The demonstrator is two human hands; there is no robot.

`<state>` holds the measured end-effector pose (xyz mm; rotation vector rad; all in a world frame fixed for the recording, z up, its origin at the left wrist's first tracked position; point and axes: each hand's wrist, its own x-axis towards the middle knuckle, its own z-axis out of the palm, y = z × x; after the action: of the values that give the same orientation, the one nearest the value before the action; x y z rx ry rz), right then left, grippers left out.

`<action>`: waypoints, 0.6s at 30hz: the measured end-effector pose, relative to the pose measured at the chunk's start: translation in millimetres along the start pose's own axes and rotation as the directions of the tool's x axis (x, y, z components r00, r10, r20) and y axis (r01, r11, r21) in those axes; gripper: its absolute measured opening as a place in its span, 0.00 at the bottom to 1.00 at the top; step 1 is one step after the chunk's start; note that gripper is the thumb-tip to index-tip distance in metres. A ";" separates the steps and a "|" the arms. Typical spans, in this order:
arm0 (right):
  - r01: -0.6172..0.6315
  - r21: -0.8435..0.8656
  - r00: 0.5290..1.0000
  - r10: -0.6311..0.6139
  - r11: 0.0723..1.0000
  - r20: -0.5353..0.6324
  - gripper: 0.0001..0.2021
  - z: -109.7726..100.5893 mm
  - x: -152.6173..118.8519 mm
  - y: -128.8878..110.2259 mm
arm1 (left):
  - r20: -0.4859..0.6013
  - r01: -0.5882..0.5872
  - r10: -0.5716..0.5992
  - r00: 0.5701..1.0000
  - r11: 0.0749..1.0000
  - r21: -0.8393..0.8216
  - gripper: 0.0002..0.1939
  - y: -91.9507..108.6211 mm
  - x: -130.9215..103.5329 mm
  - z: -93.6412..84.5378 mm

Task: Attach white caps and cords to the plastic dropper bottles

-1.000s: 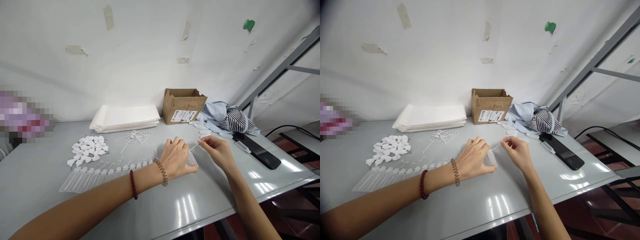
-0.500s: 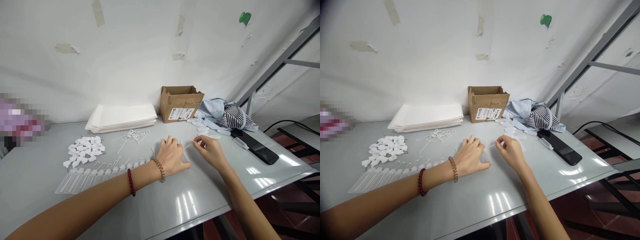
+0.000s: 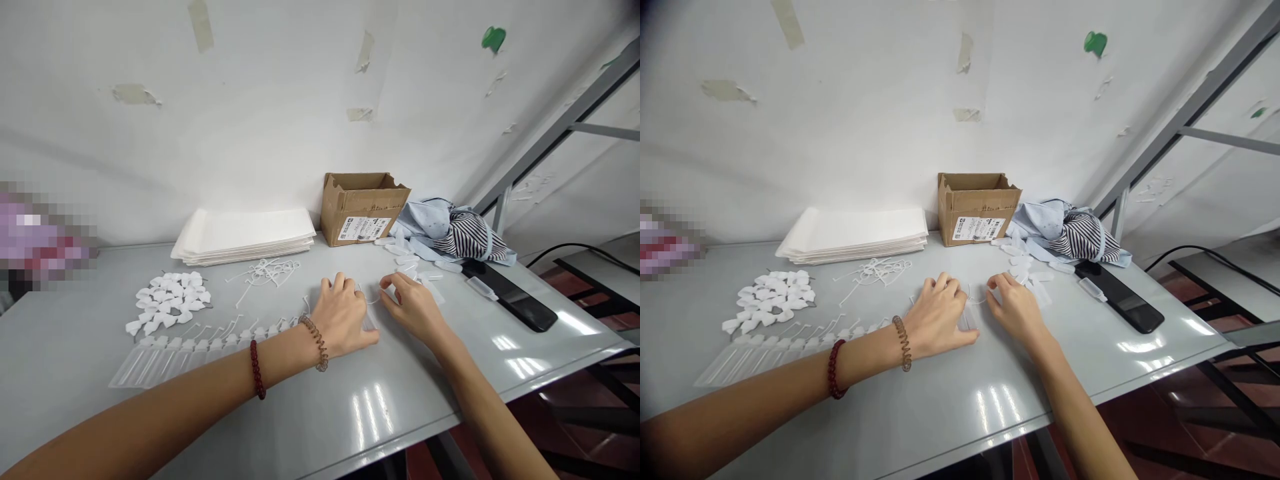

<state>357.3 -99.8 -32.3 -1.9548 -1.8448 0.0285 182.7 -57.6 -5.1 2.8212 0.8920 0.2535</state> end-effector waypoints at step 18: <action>0.094 0.267 0.995 -0.084 0.959 -0.049 0.06 -6.4 -1.4 -8.0 | 0.066 0.030 -0.029 0.997 0.999 -0.012 0.27 0.7 -2.6 -4.7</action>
<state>351.6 -103.1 -24.4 -1.6752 -1.7977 0.2026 180.1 -59.1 -0.7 2.7844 0.9144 0.1613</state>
